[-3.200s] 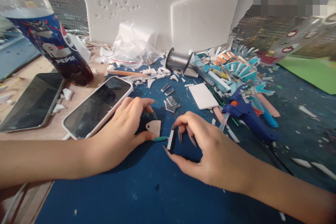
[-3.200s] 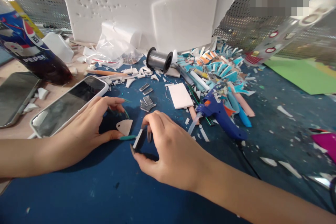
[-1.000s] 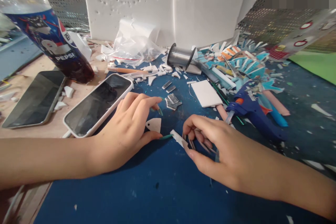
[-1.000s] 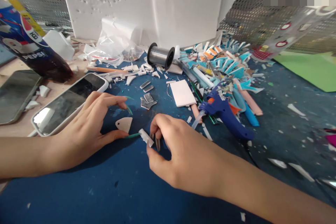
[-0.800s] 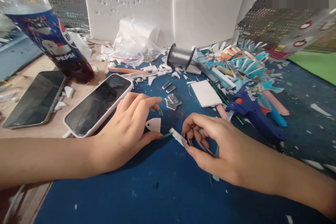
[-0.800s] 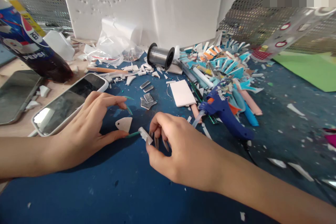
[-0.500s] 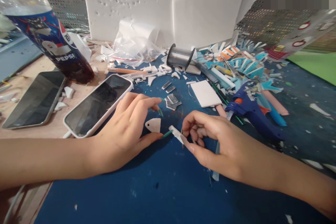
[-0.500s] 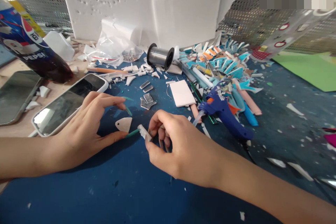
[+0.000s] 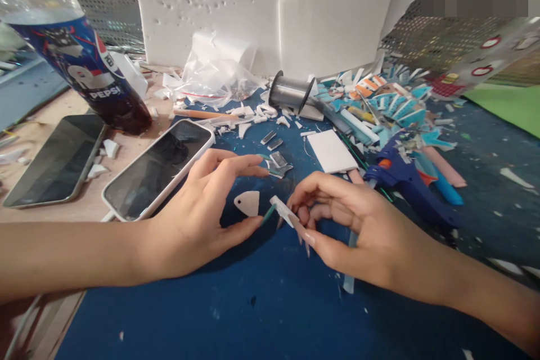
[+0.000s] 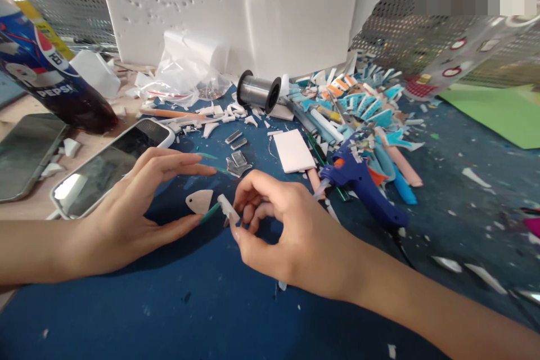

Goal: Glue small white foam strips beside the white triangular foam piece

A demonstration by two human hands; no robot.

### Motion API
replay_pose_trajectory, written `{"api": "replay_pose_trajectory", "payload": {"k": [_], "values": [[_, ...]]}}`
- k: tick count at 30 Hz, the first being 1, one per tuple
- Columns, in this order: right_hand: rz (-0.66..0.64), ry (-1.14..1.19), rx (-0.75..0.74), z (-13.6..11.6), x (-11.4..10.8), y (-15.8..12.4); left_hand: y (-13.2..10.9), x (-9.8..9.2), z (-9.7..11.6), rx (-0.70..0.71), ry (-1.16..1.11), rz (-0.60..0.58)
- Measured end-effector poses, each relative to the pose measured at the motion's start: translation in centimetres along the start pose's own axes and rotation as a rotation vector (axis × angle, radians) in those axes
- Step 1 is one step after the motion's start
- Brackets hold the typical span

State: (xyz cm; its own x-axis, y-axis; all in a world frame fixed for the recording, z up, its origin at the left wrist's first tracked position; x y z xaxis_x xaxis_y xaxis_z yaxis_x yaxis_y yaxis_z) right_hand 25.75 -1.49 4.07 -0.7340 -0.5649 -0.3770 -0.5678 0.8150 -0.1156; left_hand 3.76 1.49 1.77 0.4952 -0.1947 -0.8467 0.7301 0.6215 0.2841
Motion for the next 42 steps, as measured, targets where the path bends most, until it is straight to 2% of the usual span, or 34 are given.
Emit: {"api": "replay_pose_trajectory", "payload": {"k": [8,14,22,28,36,42], "values": [[-0.057,-0.002,-0.028,-0.2,0.2,-0.1,-0.1,-0.1,0.2,0.108,-0.067,0.022],[-0.029,0.216,-0.033,0.1,0.3,-0.1,0.0,-0.2,0.2,0.136,-0.064,0.027],[-0.135,0.446,0.035,1.5,-0.1,0.1,0.0,-0.2,0.3,0.172,0.035,0.092],[-0.104,0.506,0.006,2.1,-0.1,0.2,-0.1,-0.1,0.2,0.224,0.196,0.148],[-0.053,0.550,-0.019,2.0,-0.2,0.5,-0.1,-0.1,0.1,0.195,0.171,0.203],[-0.002,0.506,-0.002,1.6,-0.1,0.3,-0.1,-0.5,0.0,0.258,0.065,0.090]]}}
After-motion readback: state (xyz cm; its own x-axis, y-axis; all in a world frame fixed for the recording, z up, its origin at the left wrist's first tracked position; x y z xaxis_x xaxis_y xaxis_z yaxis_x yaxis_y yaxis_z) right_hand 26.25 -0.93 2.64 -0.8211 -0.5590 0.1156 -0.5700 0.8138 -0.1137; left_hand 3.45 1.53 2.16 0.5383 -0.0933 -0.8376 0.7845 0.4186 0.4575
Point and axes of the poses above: each hand's wrist, its own y-axis towards the middle knuckle, its own x-axis out of the palm, z = x × y, the point moved 1 cm from there along y, towards the middle knuckle, and after that the axes turned 12 degrees about -z, right-handed, at the moved point
